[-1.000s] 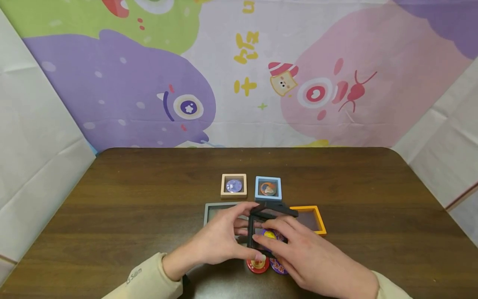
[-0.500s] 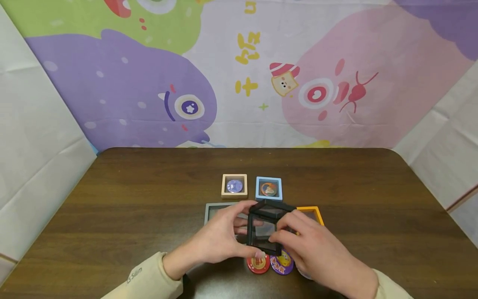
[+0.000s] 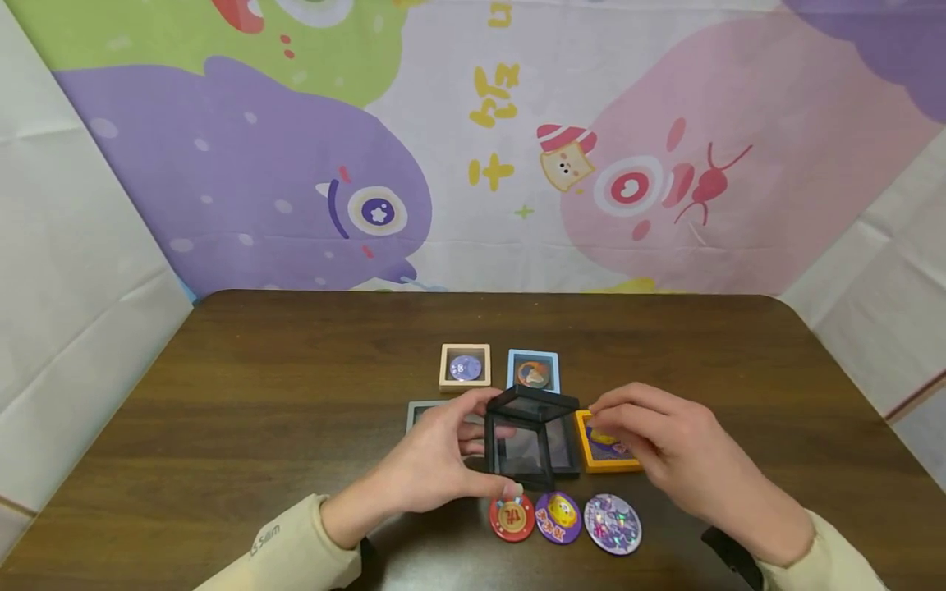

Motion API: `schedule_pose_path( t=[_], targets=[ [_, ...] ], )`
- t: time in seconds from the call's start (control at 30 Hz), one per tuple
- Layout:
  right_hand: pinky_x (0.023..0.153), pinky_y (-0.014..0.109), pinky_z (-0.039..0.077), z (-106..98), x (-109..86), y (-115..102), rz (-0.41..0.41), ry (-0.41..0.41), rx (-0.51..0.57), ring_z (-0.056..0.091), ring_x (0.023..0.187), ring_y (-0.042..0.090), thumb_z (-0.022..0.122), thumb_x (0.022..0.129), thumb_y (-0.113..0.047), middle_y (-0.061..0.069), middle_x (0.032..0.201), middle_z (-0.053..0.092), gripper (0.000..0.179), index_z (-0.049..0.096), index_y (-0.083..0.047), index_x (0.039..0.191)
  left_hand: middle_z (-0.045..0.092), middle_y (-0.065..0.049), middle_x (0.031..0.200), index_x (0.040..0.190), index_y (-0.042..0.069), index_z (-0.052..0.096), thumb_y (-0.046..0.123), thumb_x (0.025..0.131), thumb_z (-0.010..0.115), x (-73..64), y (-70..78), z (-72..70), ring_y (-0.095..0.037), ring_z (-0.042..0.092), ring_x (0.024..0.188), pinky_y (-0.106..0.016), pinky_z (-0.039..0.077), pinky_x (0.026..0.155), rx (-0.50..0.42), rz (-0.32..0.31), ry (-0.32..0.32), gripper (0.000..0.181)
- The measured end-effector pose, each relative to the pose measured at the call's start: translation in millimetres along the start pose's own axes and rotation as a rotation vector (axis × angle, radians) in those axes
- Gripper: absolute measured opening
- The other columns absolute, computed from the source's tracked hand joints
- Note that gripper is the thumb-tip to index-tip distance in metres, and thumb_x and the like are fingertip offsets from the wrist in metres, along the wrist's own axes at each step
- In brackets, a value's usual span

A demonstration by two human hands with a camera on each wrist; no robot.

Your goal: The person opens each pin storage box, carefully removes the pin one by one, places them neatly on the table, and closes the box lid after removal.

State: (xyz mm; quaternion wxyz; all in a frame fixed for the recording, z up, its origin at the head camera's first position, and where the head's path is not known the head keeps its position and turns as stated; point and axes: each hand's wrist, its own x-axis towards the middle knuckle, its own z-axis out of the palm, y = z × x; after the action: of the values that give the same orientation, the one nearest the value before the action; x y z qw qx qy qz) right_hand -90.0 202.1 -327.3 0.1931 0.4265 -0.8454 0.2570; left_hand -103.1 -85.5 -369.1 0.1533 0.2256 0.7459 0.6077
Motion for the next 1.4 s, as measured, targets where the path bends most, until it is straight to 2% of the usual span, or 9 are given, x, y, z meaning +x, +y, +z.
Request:
schedule_pose_path(
  t=[0.07, 0.2, 0.27, 0.4, 0.5, 0.7, 0.9, 1.17, 1.4],
  targets=[
    [0.077, 0.011, 0.05, -5, -1.4, 3, 0.016, -0.062, 0.029, 0.063, 0.089, 0.009, 0.081, 0.069, 0.014, -0.01, 0.107, 0.064, 0.045, 0.072, -0.016, 0.1, 0.052, -0.018, 0.126, 0.146, 0.002, 0.041, 0.007, 0.07, 0.091, 0.1, 0.3, -0.6, -0.034, 0.066, 0.109, -0.027, 0.054, 0.087, -0.002, -0.006, 0.0, 0.091],
    [0.073, 0.013, 0.05, -8, -6.6, 12, 0.027, -0.256, 0.155, 0.061, 0.086, 0.004, 0.077, 0.077, 0.013, -0.015, 0.102, 0.062, 0.047, 0.07, -0.024, 0.105, 0.052, -0.017, 0.127, 0.146, 0.003, 0.041, 0.008, 0.069, 0.092, 0.4, 0.7, -1.3, -0.033, 0.066, 0.109, -0.028, 0.054, 0.088, -0.003, -0.016, -0.002, 0.092],
    [0.071, 0.016, 0.051, -8, -10.0, 16, 0.045, -0.365, 0.202, 0.059, 0.083, 0.002, 0.074, 0.081, 0.013, -0.015, 0.098, 0.062, 0.044, 0.069, -0.024, 0.104, 0.052, -0.017, 0.127, 0.145, 0.003, 0.042, 0.007, 0.068, 0.092, 0.5, 0.7, -1.4, -0.033, 0.066, 0.109, -0.028, 0.054, 0.088, -0.003, -0.015, -0.005, 0.092],
    [0.065, 0.02, 0.05, -8, -14.9, 20, 0.168, -0.567, 0.245, 0.054, 0.075, 0.0, 0.067, 0.083, 0.016, -0.017, 0.086, 0.058, 0.04, 0.068, -0.022, 0.095, 0.052, -0.017, 0.126, 0.145, 0.003, 0.042, 0.007, 0.068, 0.092, 0.6, 0.5, -0.9, -0.034, 0.067, 0.109, -0.028, 0.054, 0.087, -0.003, -0.007, -0.011, 0.091],
    [0.062, 0.021, 0.049, -8, -15.5, 21, 0.258, -0.663, 0.255, 0.052, 0.071, 0.001, 0.065, 0.084, 0.016, -0.018, 0.081, 0.055, 0.04, 0.066, -0.023, 0.089, 0.052, -0.016, 0.126, 0.145, 0.003, 0.042, 0.007, 0.068, 0.092, 0.6, 0.4, -0.8, -0.033, 0.067, 0.108, -0.029, 0.055, 0.087, -0.002, -0.013, -0.01, 0.092],
    [0.059, 0.022, 0.046, -7, -14.9, 20, 0.327, -0.739, 0.215, 0.05, 0.066, 0.0, 0.066, 0.08, 0.014, -0.02, 0.073, 0.054, 0.04, 0.067, -0.026, 0.084, 0.053, -0.015, 0.126, 0.144, 0.003, 0.042, 0.007, 0.068, 0.091, 1.4, -0.7, -1.2, -0.034, 0.067, 0.107, -0.031, 0.055, 0.087, -0.015, -0.013, -0.015, 0.091],
    [0.062, 0.024, 0.046, -5, -17.7, 21, 0.291, -0.735, 0.117, 0.049, 0.069, -0.002, 0.074, 0.076, 0.008, -0.025, 0.074, 0.053, 0.038, 0.069, -0.029, 0.087, 0.052, -0.014, 0.128, 0.146, 0.006, 0.042, 0.007, 0.068, 0.092, 1.1, -0.2, -1.0, -0.032, 0.067, 0.107, -0.032, 0.055, 0.088, -0.023, -0.025, -0.007, 0.092],
    [0.059, 0.023, 0.045, -1, -18.1, 20, 0.326, -0.784, 0.139, 0.049, 0.066, -0.002, 0.073, 0.078, 0.01, -0.024, 0.072, 0.053, 0.037, 0.073, -0.024, 0.091, 0.053, -0.014, 0.13, 0.146, 0.007, 0.042, 0.007, 0.069, 0.091, 1.4, 1.1, -2.7, -0.033, 0.066, 0.109, -0.033, 0.055, 0.089, -0.031, -0.026, -0.01, 0.092],
    [0.057, 0.021, 0.043, 2, -18.4, 19, 0.308, -0.774, 0.112, 0.047, 0.062, -0.003, 0.072, 0.077, 0.01, -0.024, 0.07, 0.051, 0.036, 0.073, -0.023, 0.092, 0.057, -0.013, 0.133, 0.146, 0.008, 0.042, 0.009, 0.069, 0.091, 1.0, 1.4, -4.3, -0.031, 0.067, 0.109, -0.031, 0.054, 0.089, -0.015, -0.033, -0.01, 0.092]
  ],
)
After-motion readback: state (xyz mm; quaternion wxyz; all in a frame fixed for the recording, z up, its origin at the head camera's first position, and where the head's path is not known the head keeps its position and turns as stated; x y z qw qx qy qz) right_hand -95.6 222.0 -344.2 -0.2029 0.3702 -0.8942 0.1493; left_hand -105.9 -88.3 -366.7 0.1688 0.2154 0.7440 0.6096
